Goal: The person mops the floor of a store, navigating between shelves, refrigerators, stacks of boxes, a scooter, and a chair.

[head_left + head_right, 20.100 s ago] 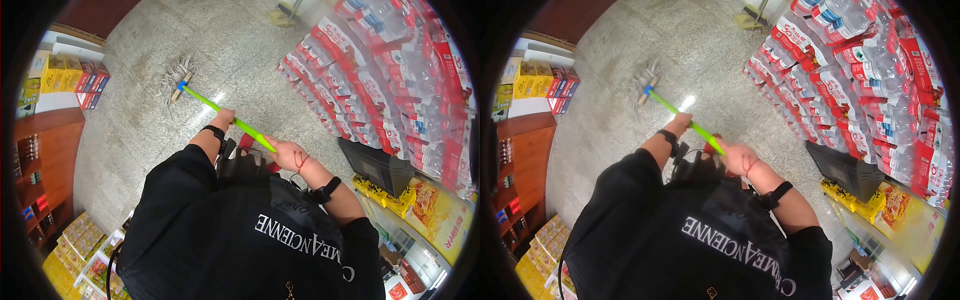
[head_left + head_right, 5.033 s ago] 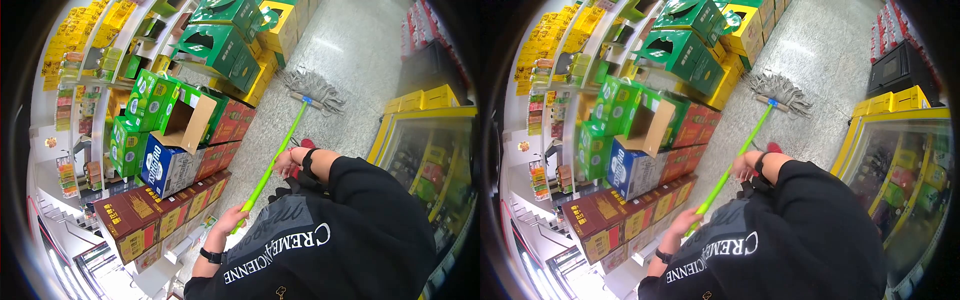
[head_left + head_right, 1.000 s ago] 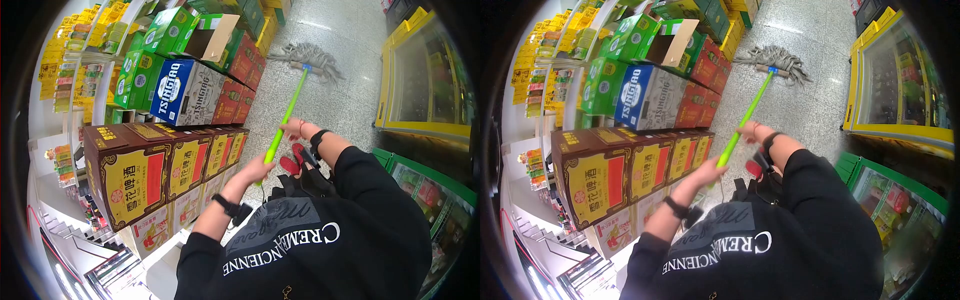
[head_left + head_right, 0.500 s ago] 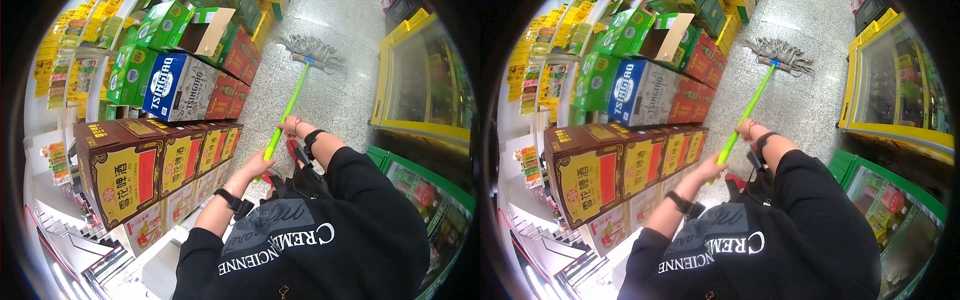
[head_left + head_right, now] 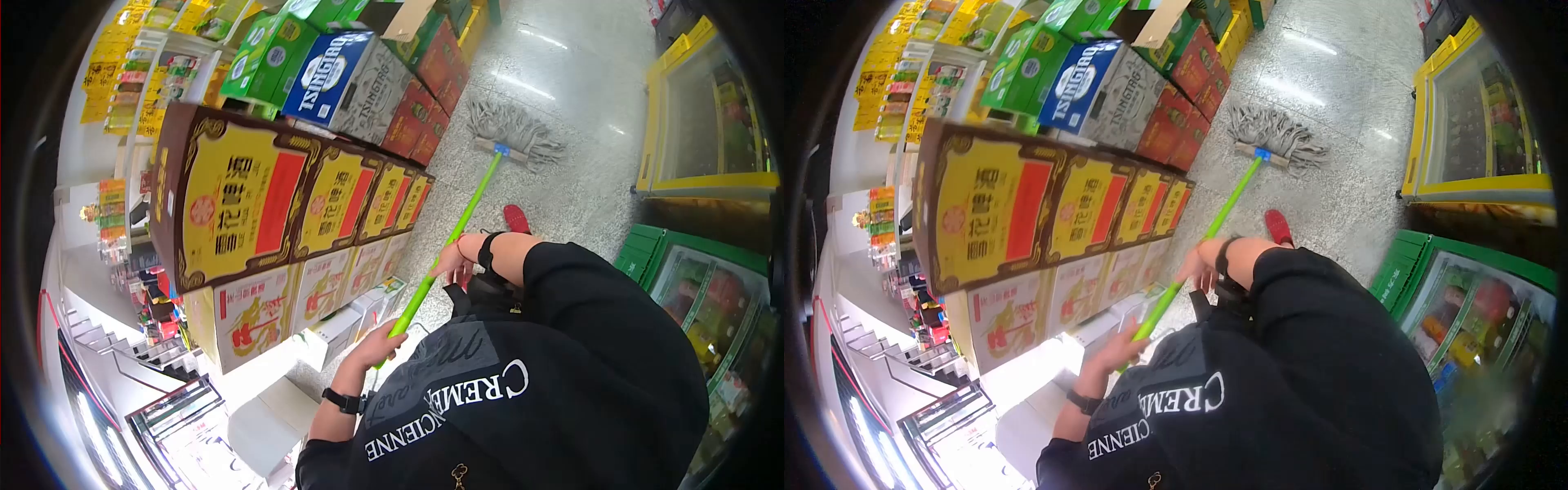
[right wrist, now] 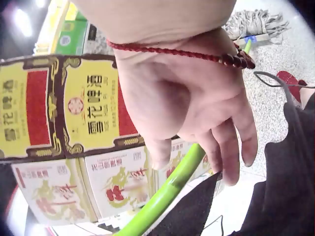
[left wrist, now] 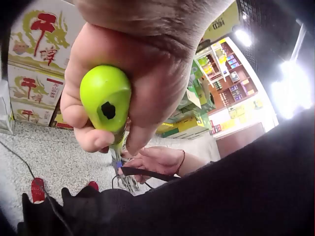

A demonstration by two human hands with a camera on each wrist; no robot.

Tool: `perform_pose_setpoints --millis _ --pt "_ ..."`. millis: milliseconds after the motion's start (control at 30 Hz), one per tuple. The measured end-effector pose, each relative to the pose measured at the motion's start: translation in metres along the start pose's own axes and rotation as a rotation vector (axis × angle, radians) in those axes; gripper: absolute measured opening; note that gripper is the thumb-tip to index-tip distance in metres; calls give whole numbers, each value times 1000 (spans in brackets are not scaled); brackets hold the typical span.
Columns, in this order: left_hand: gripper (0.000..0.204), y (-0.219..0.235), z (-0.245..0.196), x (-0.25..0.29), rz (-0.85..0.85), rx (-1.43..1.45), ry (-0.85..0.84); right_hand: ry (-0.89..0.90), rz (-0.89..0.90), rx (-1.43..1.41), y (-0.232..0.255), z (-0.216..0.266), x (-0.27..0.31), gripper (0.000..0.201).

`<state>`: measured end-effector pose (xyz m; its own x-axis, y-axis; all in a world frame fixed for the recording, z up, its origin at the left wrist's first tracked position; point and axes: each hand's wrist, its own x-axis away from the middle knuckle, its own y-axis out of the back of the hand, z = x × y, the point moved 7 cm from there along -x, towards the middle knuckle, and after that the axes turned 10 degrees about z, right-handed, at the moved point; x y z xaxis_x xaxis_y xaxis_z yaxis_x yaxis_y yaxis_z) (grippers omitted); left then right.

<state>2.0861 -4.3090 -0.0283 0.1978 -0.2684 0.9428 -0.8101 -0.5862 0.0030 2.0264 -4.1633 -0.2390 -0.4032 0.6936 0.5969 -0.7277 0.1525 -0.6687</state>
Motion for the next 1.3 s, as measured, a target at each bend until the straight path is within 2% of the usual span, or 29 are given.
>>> perform_pose_setpoints --millis 100,167,233,300,367,400,433,500,567,633,667,700,767,800,867,900,967,1000,1067,1100,1167,1300 --pt "45 -2 63 28 -30 -25 -12 -72 62 90 -35 13 -53 61" --pt "45 -10 98 45 -46 8 -3 -90 96 131 -63 26 -69 61" --pt "44 -17 116 62 -51 11 -45 -113 157 175 -88 31 -86 67" --pt "43 -22 127 67 -57 10 -52 -131 113 245 -94 33 -89 65" --pt "41 -22 126 70 -62 29 -31 -4 54 332 -104 44 -65 60" --pt "41 -18 118 71 -60 22 -34 -24 102 331 -97 37 -71 63" --pt "40 -12 106 70 -61 -7 -21 -23 96 325 -85 31 -77 63" --pt "36 -4 91 60 -61 -12 -24 -134 48 222 -63 10 -74 60" --pt "34 3 67 45 -59 -52 -42 -91 3 186 -48 2 -56 60" --pt "33 6 38 24 -46 -30 -59 28 -126 112 -23 -2 -36 58" --pt "31 7 21 13 -36 -4 -75 243 -180 202 -13 2 -15 57" --pt "31 8 5 2 -31 -9 -67 249 -176 194 -6 -6 -3 57" --pt "30 12 -36 -23 -36 -100 -103 315 -404 89 25 -17 29 50" --pt "28 13 -58 -36 -37 -101 -127 316 -406 80 36 -19 44 50" --pt "27 12 -95 -67 -35 -101 -178 299 -578 -408 67 -41 80 43" --pt "26 12 -112 -85 -32 -101 -210 298 -581 -418 75 -45 96 43" --pt "28 3 -152 -107 8 -33 -201 457 -768 -507 95 -54 138 40" --pt "28 0 -165 -121 18 -30 -197 456 -834 -491 103 -58 153 41" --pt "28 -5 -194 -141 3 -56 -295 404 -966 -396 112 -61 184 42" --pt "28 -8 -202 -149 5 -52 -298 399 -968 -394 116 -61 191 42" --pt "29 -9 -210 -160 -26 0 -289 287 -1055 -248 122 -61 205 44" --pt "34 -10 -207 -156 21 18 -281 266 -1062 -144 115 -56 208 51"
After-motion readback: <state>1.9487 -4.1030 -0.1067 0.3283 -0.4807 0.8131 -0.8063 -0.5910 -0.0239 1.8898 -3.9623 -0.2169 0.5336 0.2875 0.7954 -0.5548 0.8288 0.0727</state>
